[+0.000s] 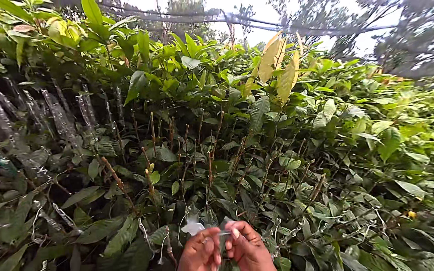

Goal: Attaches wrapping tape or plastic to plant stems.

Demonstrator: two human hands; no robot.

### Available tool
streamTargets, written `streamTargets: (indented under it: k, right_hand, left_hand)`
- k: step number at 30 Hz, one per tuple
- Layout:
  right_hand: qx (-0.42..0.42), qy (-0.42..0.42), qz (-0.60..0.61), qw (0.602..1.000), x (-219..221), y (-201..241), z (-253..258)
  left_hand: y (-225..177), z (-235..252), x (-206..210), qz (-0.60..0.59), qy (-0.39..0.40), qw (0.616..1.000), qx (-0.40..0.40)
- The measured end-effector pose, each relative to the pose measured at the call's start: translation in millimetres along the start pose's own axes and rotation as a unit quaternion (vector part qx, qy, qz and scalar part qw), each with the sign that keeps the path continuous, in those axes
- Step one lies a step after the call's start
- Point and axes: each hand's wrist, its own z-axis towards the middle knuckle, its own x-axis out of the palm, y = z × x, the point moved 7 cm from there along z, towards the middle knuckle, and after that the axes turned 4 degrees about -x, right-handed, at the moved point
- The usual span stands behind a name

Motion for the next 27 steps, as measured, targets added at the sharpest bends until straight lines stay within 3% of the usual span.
streamTargets:
  k: [1,3,7,10,13,18,22,27]
  right_hand:
    - [0.002,-0.029,0.058,0.998,-6.8,2.9,4.6]
    - [-0.005,-0.116,0.114,0.987,-25.8,12.4,14.9]
    - [-0.022,-0.254,0.082,0.964,-66.3,28.3,35.4]
    - [-0.009,-0.28,0.033,0.959,-86.6,27.3,48.3]
    - [-0.015,-0.272,0.003,0.962,-95.2,25.5,58.2]
    - [0.024,-0.224,-0.03,0.974,-94.4,25.2,62.0]
    - [0.017,-0.188,-0.057,0.98,-89.3,27.1,62.9]
    - [0.052,-0.153,-0.147,0.976,-84.8,23.9,86.6]
  left_hand:
    - [-4.6,3.4,-4.6,-0.048,-0.06,0.997,-0.018]
    - [-18.1,11.0,-13.4,-0.02,-0.154,0.987,-0.031]
    - [-31.6,35.9,-13.2,0.267,-0.155,0.951,-0.016]
    - [-16.3,80.4,-17.6,0.412,-0.161,0.891,-0.101]
    - [-6.4,131.6,-44.9,0.447,-0.259,0.848,-0.124]
    - [12.4,151.8,-66.7,0.421,-0.3,0.854,-0.059]
    - [16.7,132.6,-57.1,0.414,-0.252,0.875,0.002]
    - [24.8,123.3,-47.1,0.375,-0.169,0.91,-0.043]
